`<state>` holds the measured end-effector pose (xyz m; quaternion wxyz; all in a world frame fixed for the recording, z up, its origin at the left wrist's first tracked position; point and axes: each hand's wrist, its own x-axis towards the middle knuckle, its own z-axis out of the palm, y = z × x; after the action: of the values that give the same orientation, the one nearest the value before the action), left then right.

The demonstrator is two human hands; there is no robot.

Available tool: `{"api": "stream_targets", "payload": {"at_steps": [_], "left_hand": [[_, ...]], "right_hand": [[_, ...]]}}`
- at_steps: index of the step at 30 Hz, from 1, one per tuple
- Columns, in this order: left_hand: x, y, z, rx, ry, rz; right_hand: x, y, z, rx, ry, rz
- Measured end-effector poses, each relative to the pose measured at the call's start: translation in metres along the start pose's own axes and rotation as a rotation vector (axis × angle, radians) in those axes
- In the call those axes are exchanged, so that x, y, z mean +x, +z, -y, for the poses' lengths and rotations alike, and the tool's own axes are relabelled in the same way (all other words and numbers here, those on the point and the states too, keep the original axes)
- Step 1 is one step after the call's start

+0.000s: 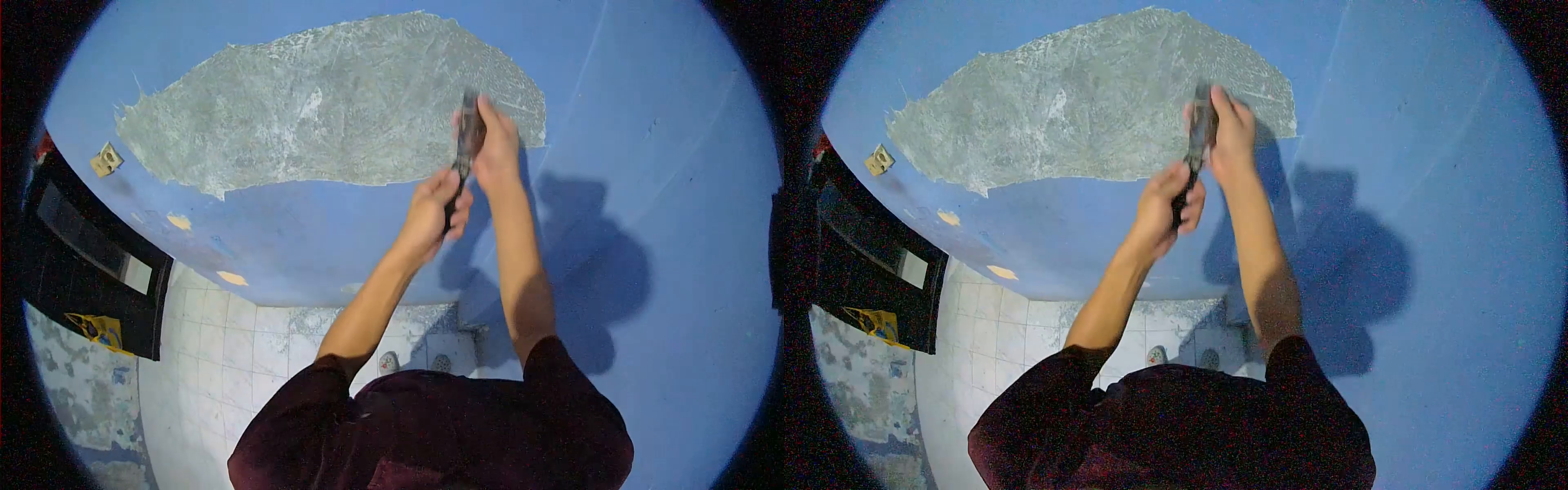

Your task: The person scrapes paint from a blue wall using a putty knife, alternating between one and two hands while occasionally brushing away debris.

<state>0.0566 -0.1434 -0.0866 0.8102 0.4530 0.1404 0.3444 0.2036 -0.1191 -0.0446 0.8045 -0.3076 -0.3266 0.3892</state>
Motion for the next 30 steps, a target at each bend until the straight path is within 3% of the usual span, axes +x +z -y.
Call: {"api": "stream_targets", "payload": {"at_steps": [8, 20, 30], "left_hand": [[0.037, 0.032, -0.041, 0.036, 0.23, 0.092], [0.055, 0.039, -0.032, 0.108, 0.294, -0.027], [0.054, 0.076, -0.014, -0.118, 0.34, -0.038]], "right_hand": [[0.052, 0.027, 0.029, -0.035, -0.106, 0.002], [0.056, 0.027, 0.03, 0.029, -0.07, -0.057], [0.056, 0.027, 0.056, -0.359, -0.019, -0.124]]}}
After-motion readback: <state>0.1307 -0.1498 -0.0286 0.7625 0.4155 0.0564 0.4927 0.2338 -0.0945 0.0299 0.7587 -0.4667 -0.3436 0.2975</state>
